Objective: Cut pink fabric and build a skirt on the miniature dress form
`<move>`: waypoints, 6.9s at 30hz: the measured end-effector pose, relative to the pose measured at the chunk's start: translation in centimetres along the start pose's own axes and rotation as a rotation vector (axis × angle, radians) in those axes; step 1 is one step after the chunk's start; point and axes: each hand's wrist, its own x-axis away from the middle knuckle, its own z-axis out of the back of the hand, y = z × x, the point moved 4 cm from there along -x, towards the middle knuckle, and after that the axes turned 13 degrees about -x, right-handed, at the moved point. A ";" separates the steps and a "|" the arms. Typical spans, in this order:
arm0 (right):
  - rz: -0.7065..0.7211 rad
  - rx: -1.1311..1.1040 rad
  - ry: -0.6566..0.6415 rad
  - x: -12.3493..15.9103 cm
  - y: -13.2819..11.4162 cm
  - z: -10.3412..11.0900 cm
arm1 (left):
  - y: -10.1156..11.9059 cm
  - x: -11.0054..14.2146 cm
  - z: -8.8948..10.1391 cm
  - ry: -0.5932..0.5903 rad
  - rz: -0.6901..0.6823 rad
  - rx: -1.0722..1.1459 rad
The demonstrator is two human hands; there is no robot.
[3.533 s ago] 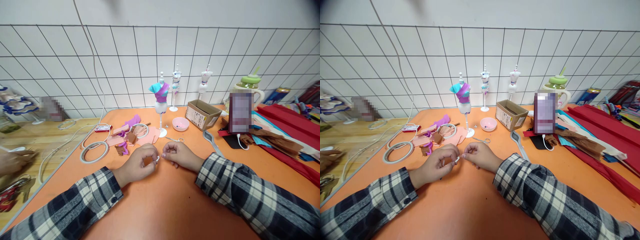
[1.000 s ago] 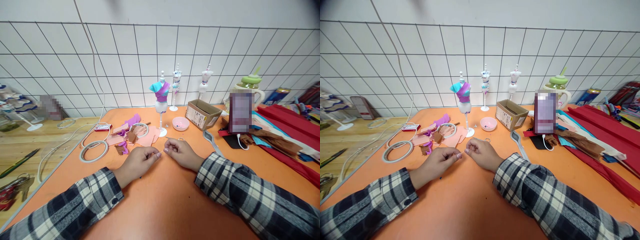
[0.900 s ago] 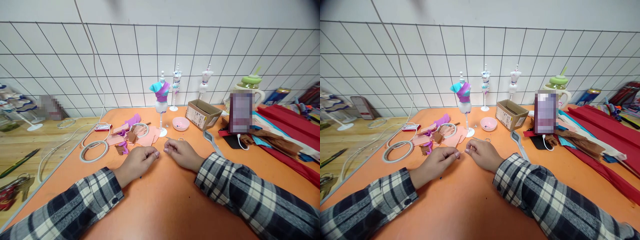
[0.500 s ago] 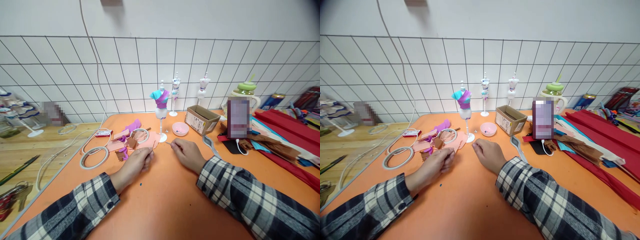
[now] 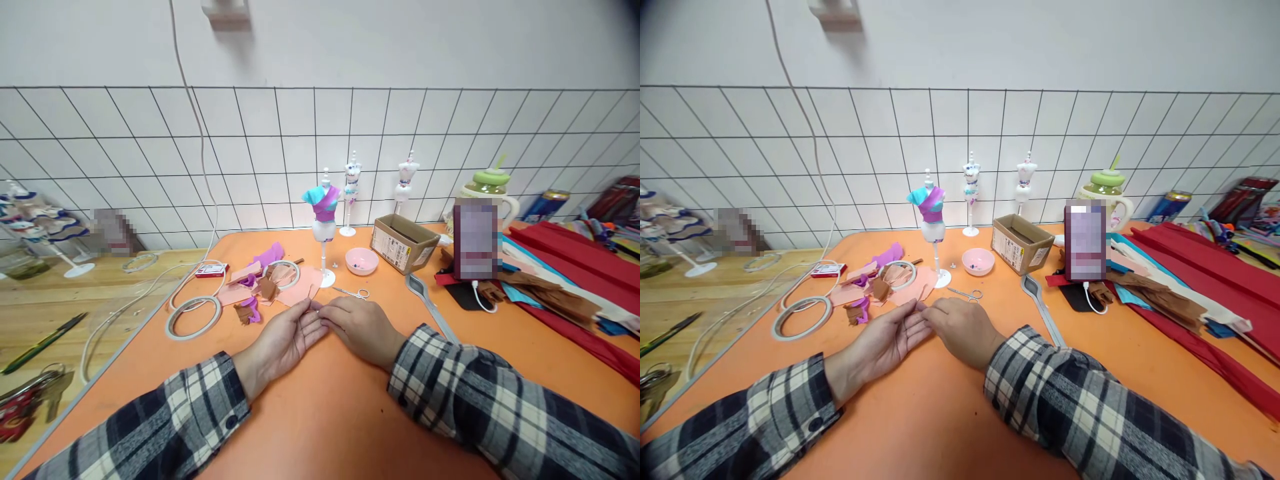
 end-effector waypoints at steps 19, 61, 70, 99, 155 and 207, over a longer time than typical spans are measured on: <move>-0.695 0.469 0.393 0.7 16.8 13.2 | 0.2 0.1 -0.4 -0.097 -0.167 -0.439; -0.422 0.079 -0.262 1.4 9.6 3.3 | 1.0 1.2 -3.2 -0.128 -0.905 -1.723; -0.409 0.105 -0.287 1.3 9.5 3.3 | -0.5 -3.0 -5.7 -0.133 -0.727 -1.855; -0.302 -0.126 -0.310 2.3 11.6 4.0 | 0.0 -3.1 -5.4 -0.168 -0.837 -2.126; -0.259 0.096 -0.386 1.6 7.5 3.3 | 0.9 -3.1 -4.4 -0.119 -0.876 -1.975; -0.088 0.206 -0.490 1.9 8.0 4.0 | 1.1 -2.9 -3.9 -0.178 -0.909 -2.092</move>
